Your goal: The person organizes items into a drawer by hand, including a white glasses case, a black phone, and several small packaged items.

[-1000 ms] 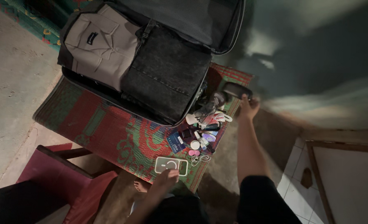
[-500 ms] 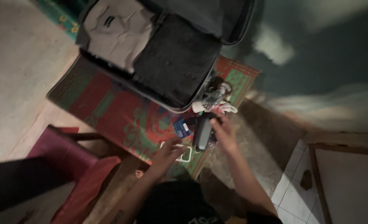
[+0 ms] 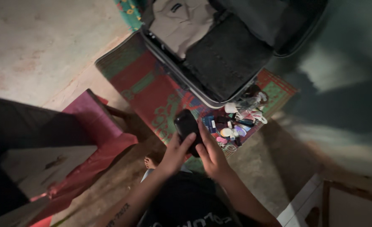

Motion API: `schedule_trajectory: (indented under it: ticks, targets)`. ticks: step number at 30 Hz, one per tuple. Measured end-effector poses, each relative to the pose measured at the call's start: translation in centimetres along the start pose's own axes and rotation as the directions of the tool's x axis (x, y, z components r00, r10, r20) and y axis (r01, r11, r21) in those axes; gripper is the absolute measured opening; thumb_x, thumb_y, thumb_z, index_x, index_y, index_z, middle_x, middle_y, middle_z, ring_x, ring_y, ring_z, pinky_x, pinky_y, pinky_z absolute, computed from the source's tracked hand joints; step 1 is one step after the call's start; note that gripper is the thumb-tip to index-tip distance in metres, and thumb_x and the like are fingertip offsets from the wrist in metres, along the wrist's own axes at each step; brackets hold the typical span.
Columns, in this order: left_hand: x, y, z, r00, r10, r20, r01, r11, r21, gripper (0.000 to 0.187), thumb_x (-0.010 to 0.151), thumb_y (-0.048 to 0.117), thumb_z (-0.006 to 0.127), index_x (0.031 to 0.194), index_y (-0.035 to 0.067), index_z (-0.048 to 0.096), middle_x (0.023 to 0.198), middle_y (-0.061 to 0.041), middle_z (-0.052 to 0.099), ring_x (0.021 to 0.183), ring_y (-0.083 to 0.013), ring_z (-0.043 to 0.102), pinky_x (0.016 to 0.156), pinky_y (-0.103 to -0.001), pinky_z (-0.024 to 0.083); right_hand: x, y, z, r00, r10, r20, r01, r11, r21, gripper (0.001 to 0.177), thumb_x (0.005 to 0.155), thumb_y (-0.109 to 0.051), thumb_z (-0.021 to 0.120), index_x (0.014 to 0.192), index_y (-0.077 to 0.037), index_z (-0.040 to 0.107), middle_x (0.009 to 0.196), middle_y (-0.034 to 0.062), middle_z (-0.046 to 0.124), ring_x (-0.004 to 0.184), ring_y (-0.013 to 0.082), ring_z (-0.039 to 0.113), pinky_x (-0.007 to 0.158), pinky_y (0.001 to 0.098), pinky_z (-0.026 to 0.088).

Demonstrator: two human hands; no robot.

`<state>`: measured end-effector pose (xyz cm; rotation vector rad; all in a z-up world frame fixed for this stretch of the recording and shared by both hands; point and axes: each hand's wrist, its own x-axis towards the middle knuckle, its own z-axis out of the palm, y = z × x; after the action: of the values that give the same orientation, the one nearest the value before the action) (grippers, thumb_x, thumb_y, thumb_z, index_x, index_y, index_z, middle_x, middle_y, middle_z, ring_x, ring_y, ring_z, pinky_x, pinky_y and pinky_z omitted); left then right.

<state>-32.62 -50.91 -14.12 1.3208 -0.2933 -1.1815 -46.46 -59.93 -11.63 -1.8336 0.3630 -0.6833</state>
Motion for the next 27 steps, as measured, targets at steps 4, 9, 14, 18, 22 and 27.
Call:
schedule_trajectory:
  ticks: [4, 9, 14, 18, 22, 27]
  targets:
    - [-0.5, 1.0, -1.6, 0.997, 0.016, -0.078, -0.034, 0.972, -0.234, 0.047, 0.094, 0.029, 0.067, 0.131, 0.004, 0.05, 0.116, -0.011, 0.067, 0.103, -0.0222, 0.068, 0.084, -0.04, 0.058, -0.5, -1.3, 1.0, 0.999, -0.022, 0.042, 0.03, 0.979, -0.204, 0.079, 0.092, -0.008, 0.074, 0.158, 0.0, 0.033, 0.161, 0.0242, 0.042, 0.148, 0.0399, 0.044, 0.116, 0.0432, 0.04]
    - [-2.0, 0.9, -3.5, 0.998, 0.07, -0.007, -0.065, 0.889, -0.454, 0.049, 0.095, 0.03, 0.069, 0.131, 0.004, 0.049, 0.123, -0.012, 0.065, 0.113, -0.0239, 0.067, 0.095, -0.043, 0.057, -1.3, -0.4, 2.4, 0.997, -0.076, -0.013, 0.072, 0.979, -0.191, 0.075, 0.086, -0.007, 0.081, 0.152, -0.001, 0.044, 0.149, 0.0202, 0.056, 0.137, 0.0338, 0.058, 0.112, 0.0402, 0.049]
    - [-3.4, -0.2, -5.3, 0.984, 0.166, -0.066, -0.177, 0.949, -0.261, 0.049, 0.092, 0.017, 0.074, 0.134, 0.001, 0.054, 0.122, -0.012, 0.065, 0.115, -0.0228, 0.063, 0.101, -0.041, 0.051, -1.5, 0.1, 3.1, 0.999, -0.029, -0.036, 0.026, 0.997, -0.073, 0.067, 0.088, -0.009, 0.082, 0.147, -0.003, 0.051, 0.146, 0.019, 0.06, 0.132, 0.0311, 0.064, 0.108, 0.0383, 0.055]
    - [-4.2, 0.2, -8.6, 0.931, 0.057, -0.362, -0.102, 0.989, -0.106, 0.053, 0.085, 0.017, 0.072, 0.135, 0.008, 0.054, 0.116, -0.007, 0.065, 0.108, -0.0202, 0.065, 0.095, -0.036, 0.052, -1.8, 0.1, 3.1, 0.998, -0.034, 0.058, 0.044, 0.982, -0.185, 0.069, 0.081, -0.005, 0.087, 0.144, -0.002, 0.056, 0.141, 0.0198, 0.062, 0.129, 0.0317, 0.063, 0.106, 0.0398, 0.052]
    - [-5.5, -0.9, -10.6, 0.943, 0.231, -0.239, -0.257, 0.963, -0.081, 0.049, 0.09, 0.016, 0.074, 0.133, 0.003, 0.054, 0.117, -0.007, 0.064, 0.108, -0.0177, 0.062, 0.094, -0.033, 0.05, -2.9, 1.4, 4.2, 0.995, 0.097, 0.037, -0.102, 0.977, 0.189, 0.066, 0.084, 0.003, 0.082, 0.143, -0.001, 0.053, 0.14, 0.0183, 0.056, 0.122, 0.0273, 0.065, 0.098, 0.0371, 0.059]
    - [-6.4, -1.1, -11.1, 0.95, 0.161, -0.268, -0.206, 0.967, -0.149, 0.047, 0.09, 0.014, 0.073, 0.131, 0.003, 0.054, 0.113, -0.008, 0.064, 0.104, -0.0174, 0.062, 0.089, -0.034, 0.052, -3.2, 3.0, 5.7, 0.995, 0.094, 0.024, -0.093, 0.865, 0.493, 0.065, 0.091, 0.01, 0.076, 0.148, 0.0, 0.046, 0.132, 0.0154, 0.062, 0.119, 0.0249, 0.066, 0.102, 0.0389, 0.057]
